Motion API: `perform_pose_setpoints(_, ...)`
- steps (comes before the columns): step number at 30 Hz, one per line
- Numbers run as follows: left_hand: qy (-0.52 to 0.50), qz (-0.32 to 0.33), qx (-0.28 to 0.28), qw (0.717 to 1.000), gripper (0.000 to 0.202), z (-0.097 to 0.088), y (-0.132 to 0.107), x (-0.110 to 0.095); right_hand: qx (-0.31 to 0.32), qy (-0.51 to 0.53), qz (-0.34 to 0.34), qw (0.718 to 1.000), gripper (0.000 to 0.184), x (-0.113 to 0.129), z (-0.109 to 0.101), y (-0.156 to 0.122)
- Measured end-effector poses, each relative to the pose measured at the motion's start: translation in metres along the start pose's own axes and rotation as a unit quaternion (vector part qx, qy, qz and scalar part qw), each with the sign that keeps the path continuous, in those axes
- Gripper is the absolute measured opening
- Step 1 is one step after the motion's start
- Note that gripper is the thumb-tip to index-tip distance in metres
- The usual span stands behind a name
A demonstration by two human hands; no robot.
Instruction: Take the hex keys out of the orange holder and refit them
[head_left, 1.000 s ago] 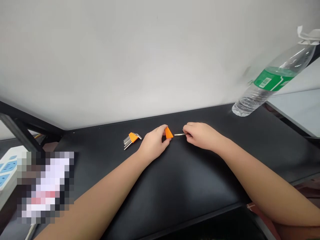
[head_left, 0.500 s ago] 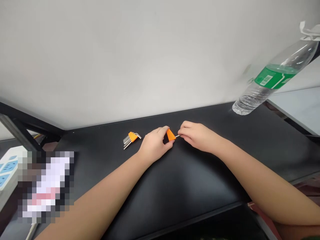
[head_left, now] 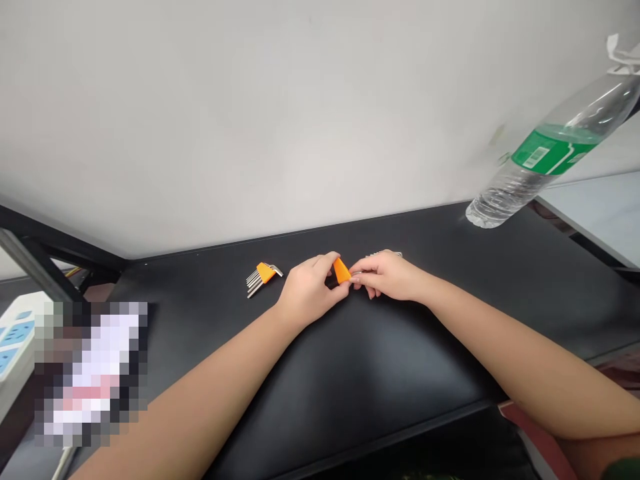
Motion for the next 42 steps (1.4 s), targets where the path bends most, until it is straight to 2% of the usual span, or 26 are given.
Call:
perform_pose_setpoints(7,-0.011,-0.002,-0.006,1.0,0.038,0.001,-0.001,0.0,-0.078,-0.137,-0.11,0.981,0.019,0.004,-0.01,-0.004)
perform_pose_setpoints(11,-0.005,0.032,-0.015,0.999,0.039,0.001,-0.002,-0.001,-0.041,-0.17,-0.135,0.975,0.024,0.005,-0.005,-0.003)
perform_pose_setpoints(14,0.0,0.023,0.005,1.0,0.038,0.001,-0.001,-0.001,-0.034,-0.184,-0.132,0.973,0.023,0.006,-0.008,-0.004)
perform_pose_setpoints(16,0.009,0.008,0.018,1.0,0.039,0.001,0.0,-0.001,-0.064,-0.22,-0.121,0.966,0.02,0.005,-0.019,-0.007)
perform_pose_setpoints(19,0.012,0.005,0.033,0.999,0.039,0.001,0.0,-0.001,-0.122,-0.34,-0.047,0.931,0.02,-0.005,-0.04,-0.011)
perform_pose_setpoints(22,0.001,0.007,0.045,0.999,0.035,0.002,0.0,-0.002,-0.106,-0.391,0.004,0.914,0.018,-0.016,-0.051,-0.011)
perform_pose_setpoints(26,0.012,0.01,0.051,0.999,0.035,0.003,-0.001,-0.003,-0.085,-0.407,0.018,0.909,0.018,-0.02,-0.049,-0.006)
perform_pose_setpoints(30,0.032,0.017,0.059,0.998,0.036,0.003,0.0,-0.003,-0.08,-0.421,0.029,0.903,0.012,-0.013,-0.042,-0.006)
perform_pose_setpoints(36,0.037,0.019,0.045,0.998,0.039,0.003,-0.001,-0.002,-0.078,-0.357,-0.056,0.929,0.011,0.007,-0.027,-0.015)
perform_pose_setpoints(42,0.032,0.02,0.028,0.999,0.041,0.005,-0.002,0.001,-0.073,-0.361,-0.107,0.924,0.018,0.008,-0.021,-0.018)
Point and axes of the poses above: each hand's wrist, its own y-axis towards the middle knuckle, its own z-axis out of the palm, x = y × z, the point moved 3 cm from there along y, towards the middle knuckle, and after that the axes turned 5 degrees about z, right-handed, at the moved point
